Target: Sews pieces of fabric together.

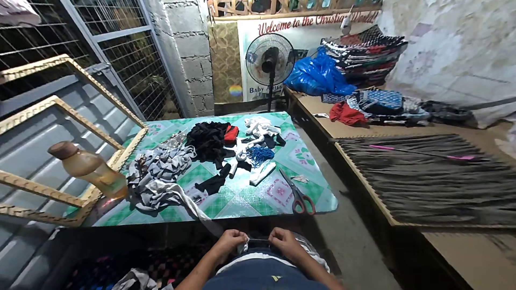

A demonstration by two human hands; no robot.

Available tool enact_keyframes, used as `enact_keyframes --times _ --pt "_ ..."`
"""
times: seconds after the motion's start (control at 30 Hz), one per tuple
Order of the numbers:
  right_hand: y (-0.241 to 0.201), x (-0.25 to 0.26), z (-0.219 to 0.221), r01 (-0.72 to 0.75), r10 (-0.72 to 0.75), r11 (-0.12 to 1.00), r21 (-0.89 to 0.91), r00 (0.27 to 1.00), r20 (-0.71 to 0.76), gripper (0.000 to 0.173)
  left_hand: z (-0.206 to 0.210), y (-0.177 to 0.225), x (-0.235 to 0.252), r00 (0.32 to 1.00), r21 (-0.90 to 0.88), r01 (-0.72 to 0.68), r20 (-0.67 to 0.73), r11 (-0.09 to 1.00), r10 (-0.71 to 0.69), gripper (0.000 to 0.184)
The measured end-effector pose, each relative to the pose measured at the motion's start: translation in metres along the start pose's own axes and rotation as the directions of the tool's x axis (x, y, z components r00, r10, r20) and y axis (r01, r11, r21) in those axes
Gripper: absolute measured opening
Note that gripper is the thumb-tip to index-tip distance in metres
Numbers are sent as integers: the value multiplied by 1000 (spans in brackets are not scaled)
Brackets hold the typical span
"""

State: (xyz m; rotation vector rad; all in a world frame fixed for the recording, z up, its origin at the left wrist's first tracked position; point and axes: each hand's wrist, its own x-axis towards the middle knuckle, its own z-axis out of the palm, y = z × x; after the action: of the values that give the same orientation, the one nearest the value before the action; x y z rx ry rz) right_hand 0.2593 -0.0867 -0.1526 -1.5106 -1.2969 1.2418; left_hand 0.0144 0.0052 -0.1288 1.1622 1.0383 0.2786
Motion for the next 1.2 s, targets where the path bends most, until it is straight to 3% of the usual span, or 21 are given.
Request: enact_keyframes --times 0.8,1.2 --pt "-11 -4 -1 -24 24 1000 -10 1000 3 15 1 1 -2 1000 21 -10 -6 1000 10 12" --pt "-62 -22 -8 117 -117 992 -34 993 15 15 3 41 -48 939 239 -326 -28 915 342 10"
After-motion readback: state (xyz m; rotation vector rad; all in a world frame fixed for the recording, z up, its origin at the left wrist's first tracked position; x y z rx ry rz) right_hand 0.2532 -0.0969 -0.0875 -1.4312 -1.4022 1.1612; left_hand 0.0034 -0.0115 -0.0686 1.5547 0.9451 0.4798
